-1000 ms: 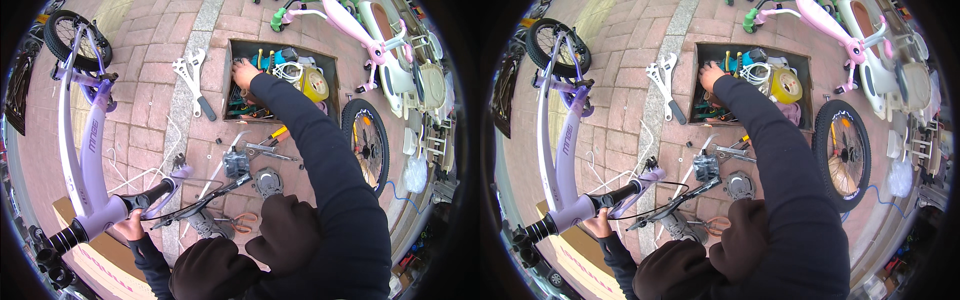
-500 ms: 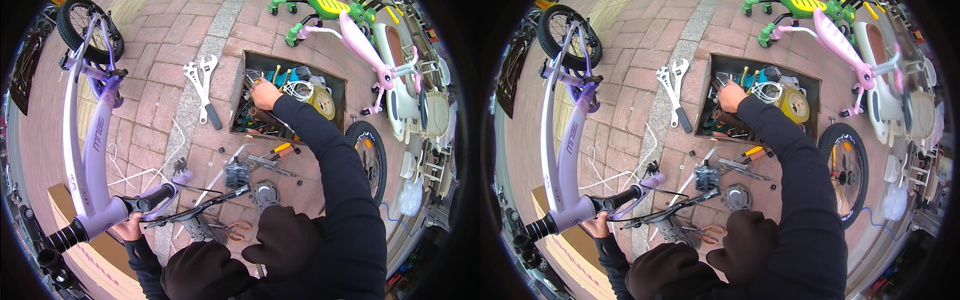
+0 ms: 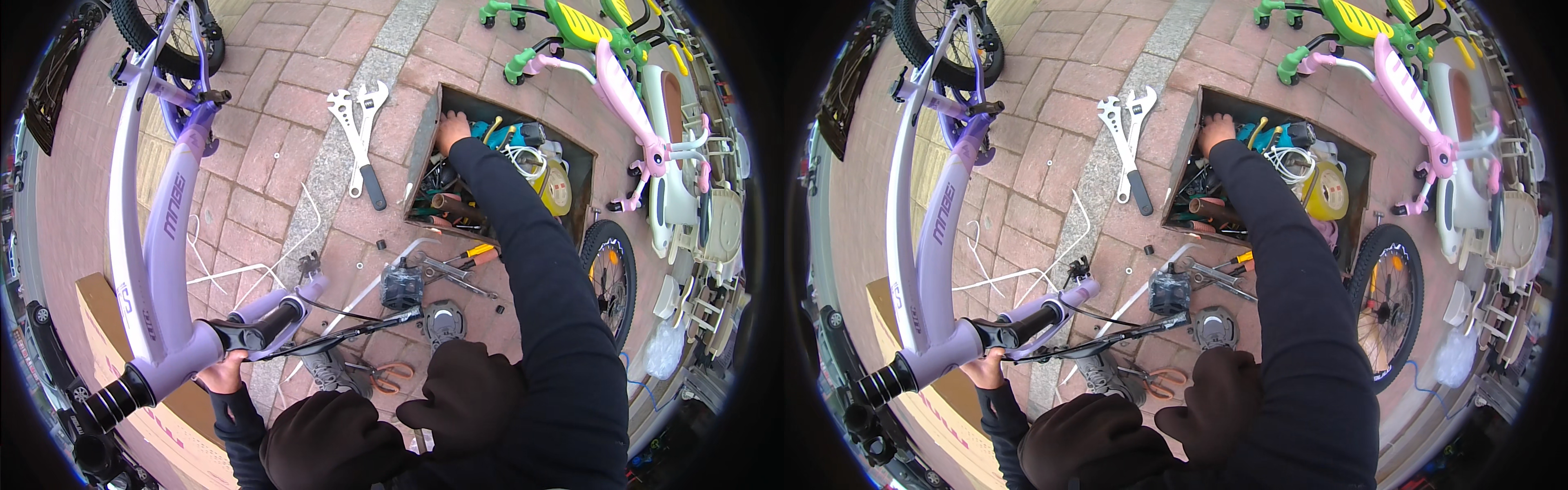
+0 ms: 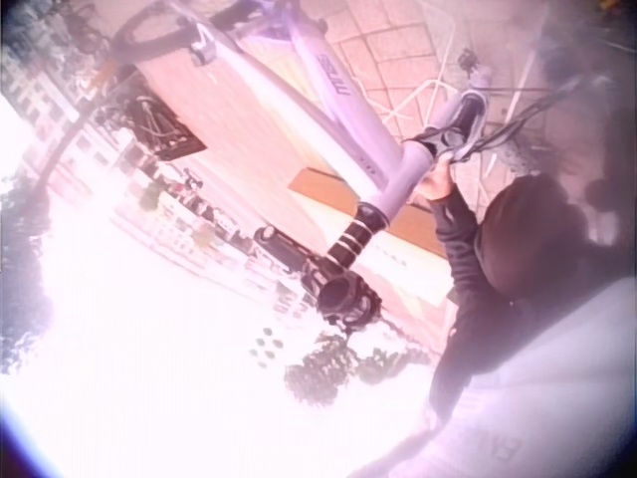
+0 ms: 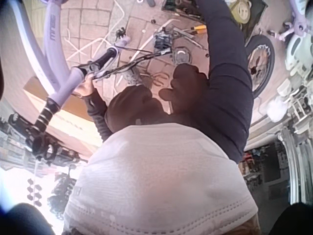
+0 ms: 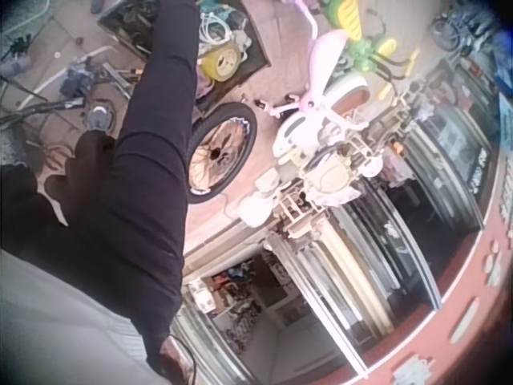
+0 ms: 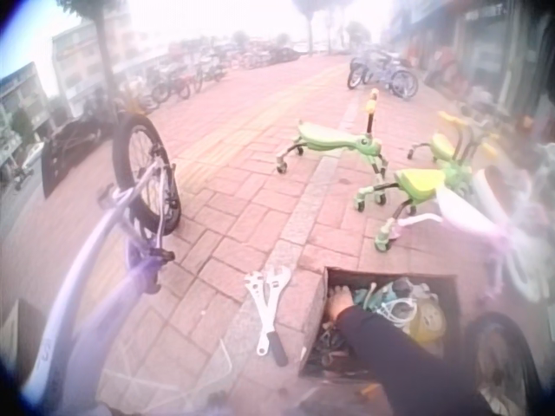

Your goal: The person removes protective plastic from a bicycle handlebar using scissors, then installs the handlebar onto the stem and tightens the bolts with an Allen key. The person also retrieves tools from a nearby toolbox during the process.

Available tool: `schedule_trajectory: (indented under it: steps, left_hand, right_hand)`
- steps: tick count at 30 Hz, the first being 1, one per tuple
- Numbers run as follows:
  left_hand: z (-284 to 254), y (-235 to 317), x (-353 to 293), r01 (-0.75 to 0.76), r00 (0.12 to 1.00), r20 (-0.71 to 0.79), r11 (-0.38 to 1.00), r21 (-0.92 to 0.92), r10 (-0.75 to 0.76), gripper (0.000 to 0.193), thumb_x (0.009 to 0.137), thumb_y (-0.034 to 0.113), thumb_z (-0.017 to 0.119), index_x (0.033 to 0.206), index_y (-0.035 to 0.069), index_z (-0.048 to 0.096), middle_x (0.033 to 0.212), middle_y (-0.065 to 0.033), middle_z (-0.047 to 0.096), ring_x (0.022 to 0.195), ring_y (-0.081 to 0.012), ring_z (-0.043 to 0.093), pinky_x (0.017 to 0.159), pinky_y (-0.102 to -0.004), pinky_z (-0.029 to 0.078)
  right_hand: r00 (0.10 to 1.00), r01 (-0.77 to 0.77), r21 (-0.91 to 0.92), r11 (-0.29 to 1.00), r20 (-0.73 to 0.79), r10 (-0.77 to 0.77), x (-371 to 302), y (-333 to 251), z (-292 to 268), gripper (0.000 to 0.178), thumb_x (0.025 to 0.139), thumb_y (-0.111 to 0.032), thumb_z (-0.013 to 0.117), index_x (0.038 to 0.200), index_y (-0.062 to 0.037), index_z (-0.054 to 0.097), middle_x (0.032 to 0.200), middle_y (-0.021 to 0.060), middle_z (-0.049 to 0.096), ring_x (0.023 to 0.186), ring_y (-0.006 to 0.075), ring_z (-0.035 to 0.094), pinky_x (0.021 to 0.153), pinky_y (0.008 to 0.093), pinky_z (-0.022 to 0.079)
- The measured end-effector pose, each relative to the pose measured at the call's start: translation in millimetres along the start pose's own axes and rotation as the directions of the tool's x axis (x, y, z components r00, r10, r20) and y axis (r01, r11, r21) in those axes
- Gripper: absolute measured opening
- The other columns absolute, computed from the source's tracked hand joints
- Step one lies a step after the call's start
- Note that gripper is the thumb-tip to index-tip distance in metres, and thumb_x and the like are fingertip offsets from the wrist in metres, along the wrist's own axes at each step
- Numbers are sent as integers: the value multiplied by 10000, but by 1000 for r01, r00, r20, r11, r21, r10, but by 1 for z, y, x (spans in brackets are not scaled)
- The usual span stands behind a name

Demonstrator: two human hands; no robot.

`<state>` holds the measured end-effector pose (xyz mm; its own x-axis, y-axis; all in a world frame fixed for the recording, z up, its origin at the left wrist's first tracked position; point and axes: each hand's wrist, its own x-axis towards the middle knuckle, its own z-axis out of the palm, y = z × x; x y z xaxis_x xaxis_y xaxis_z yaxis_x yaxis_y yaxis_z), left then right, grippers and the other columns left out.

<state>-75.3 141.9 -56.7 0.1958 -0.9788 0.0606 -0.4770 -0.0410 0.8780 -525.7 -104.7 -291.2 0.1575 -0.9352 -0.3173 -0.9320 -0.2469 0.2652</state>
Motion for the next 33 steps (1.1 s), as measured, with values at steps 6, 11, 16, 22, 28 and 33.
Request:
schedule_trajectory:
  steps: [6, 11, 16, 22, 28, 33]
  left_hand:
    - [1, -3, -1, 0, 1000, -2, 1000, -11, 0, 838, 597, 439, 837, 1134, -54, 426, 954, -137, 576, 850, -236, 581, 782, -341, 464]
    - [1, -2, -2, 13, 1000, 2, 1000, -22, -12, 848, 596, 423, 842, 1152, -51, 413, 952, -138, 578, 845, -237, 583, 778, -341, 465]
    - [-1, -6, -6, 32, 999, -19, 999, 11, -32, 942, 575, 454, 839, 1213, -46, 358, 962, -138, 579, 859, -239, 586, 784, -346, 468]
    - [-10, -15, -10, 92, 996, -10, 994, 50, -92, 937, 541, 503, 831, 1170, -43, 401, 990, -128, 568, 878, -226, 576, 798, -353, 468]
    - [-13, -20, -15, 111, 992, -70, 988, 109, -104, 1096, 517, 553, 806, 1289, -36, 298, 1059, -115, 535, 940, -225, 549, 834, -357, 454]
    - [-17, -25, -19, 125, 992, -25, 990, 71, -124, 1115, 534, 550, 797, 1319, -38, 268, 1081, -116, 529, 960, -229, 544, 859, -360, 444]
  right_hand:
    - [989, -132, 289, 948, 97, 109, 10, 21, 10, 260, 822, -198, 507, 967, -65, 677, 1090, 161, 605, 1009, 300, 588, 822, 443, 430]
    - [989, -149, 584, 798, 106, 106, 23, 64, 20, 191, 731, -108, 562, 864, -32, 676, 897, 202, 647, 834, 372, 629, 726, 434, 514]
    - [961, -241, 440, 865, -15, 275, 17, 48, 17, 127, 713, -91, 577, 793, -62, 671, 840, 198, 644, 821, 358, 634, 715, 423, 511]
    - [989, 145, 322, 936, -56, -134, 22, 48, 0, 138, 728, -89, 574, 807, -45, 678, 852, 198, 650, 815, 357, 638, 711, 432, 516]
    - [990, 144, 258, 955, -35, -140, 30, 35, 6, 173, 770, -134, 529, 778, -59, 685, 811, 183, 656, 786, 347, 646, 672, 431, 522]
    - [974, 226, 195, 954, -62, -218, 37, 32, 5, 185, 750, -191, 550, 782, -69, 685, 796, 172, 661, 761, 337, 649, 661, 424, 525]
